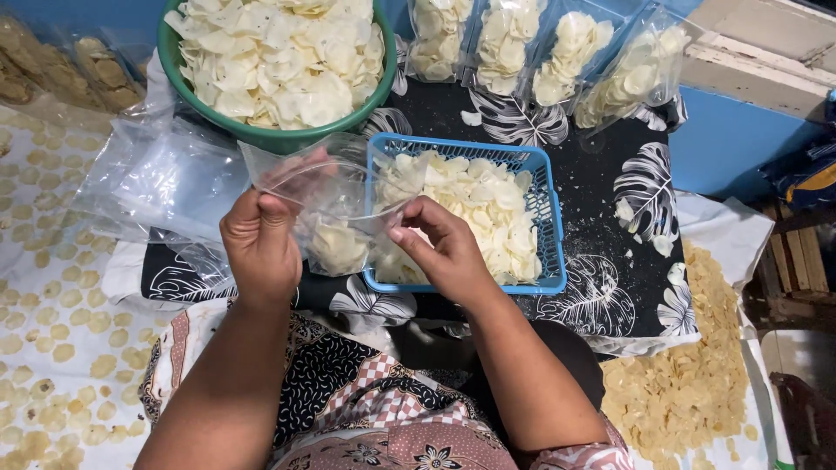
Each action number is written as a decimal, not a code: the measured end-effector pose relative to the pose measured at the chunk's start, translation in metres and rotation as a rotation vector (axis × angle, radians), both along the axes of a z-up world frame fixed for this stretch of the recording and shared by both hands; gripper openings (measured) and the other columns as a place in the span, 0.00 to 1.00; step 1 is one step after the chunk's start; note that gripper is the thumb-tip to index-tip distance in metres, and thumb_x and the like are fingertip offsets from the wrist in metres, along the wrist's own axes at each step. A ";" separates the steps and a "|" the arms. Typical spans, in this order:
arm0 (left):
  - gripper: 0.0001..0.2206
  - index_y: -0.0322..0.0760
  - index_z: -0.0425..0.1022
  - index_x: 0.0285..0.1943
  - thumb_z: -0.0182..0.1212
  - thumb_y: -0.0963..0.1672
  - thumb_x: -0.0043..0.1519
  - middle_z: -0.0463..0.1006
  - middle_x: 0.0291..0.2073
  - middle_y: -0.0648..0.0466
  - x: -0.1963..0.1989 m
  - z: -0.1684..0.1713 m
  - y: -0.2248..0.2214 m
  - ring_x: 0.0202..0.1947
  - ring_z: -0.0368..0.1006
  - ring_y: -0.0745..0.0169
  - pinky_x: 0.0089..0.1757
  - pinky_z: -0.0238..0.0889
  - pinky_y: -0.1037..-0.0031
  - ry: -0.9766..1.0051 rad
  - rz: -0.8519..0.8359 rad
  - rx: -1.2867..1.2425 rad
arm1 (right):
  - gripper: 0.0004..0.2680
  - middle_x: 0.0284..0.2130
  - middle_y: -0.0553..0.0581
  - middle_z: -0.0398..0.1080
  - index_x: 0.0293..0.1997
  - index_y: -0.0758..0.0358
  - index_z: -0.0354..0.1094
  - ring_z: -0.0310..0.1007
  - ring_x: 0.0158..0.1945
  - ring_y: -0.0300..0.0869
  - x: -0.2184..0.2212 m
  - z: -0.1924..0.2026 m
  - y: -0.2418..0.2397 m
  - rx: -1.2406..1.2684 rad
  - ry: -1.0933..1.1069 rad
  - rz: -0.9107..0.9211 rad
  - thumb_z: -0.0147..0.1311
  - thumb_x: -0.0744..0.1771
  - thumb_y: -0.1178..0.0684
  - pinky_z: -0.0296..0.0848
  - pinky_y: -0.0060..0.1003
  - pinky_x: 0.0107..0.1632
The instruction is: Packaging chips from a blue basket into clear plastic bags while sitting on the floor.
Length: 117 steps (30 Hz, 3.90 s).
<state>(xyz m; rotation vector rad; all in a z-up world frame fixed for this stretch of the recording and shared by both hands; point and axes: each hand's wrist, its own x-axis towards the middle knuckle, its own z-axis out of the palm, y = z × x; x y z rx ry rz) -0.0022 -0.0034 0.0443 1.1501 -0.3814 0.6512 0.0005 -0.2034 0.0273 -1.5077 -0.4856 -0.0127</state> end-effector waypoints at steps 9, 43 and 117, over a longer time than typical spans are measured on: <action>0.58 0.40 0.28 0.83 0.71 0.58 0.54 0.51 0.79 0.45 0.004 0.008 0.014 0.84 0.39 0.49 0.80 0.27 0.49 -0.048 -0.920 0.192 | 0.04 0.40 0.52 0.72 0.46 0.65 0.68 0.68 0.44 0.35 0.007 0.010 -0.023 0.041 0.088 0.050 0.50 0.71 0.57 0.67 0.30 0.53; 0.37 0.46 0.39 0.80 0.58 0.55 0.69 0.61 0.67 0.46 0.027 -0.027 0.039 0.60 0.64 0.61 0.67 0.59 0.66 0.071 0.061 0.211 | 0.40 0.64 0.68 0.61 0.79 0.49 0.40 0.73 0.58 0.68 0.034 0.003 -0.091 -1.710 0.427 -0.004 0.64 0.62 0.32 0.71 0.67 0.57; 0.51 0.40 0.53 0.77 0.86 0.46 0.46 0.69 0.63 0.39 0.023 -0.037 -0.004 0.63 0.68 0.37 0.63 0.60 0.56 0.253 0.203 0.596 | 0.07 0.34 0.63 0.78 0.49 0.61 0.76 0.80 0.35 0.56 0.024 0.007 -0.046 -0.820 -0.025 -0.456 0.59 0.67 0.56 0.75 0.49 0.39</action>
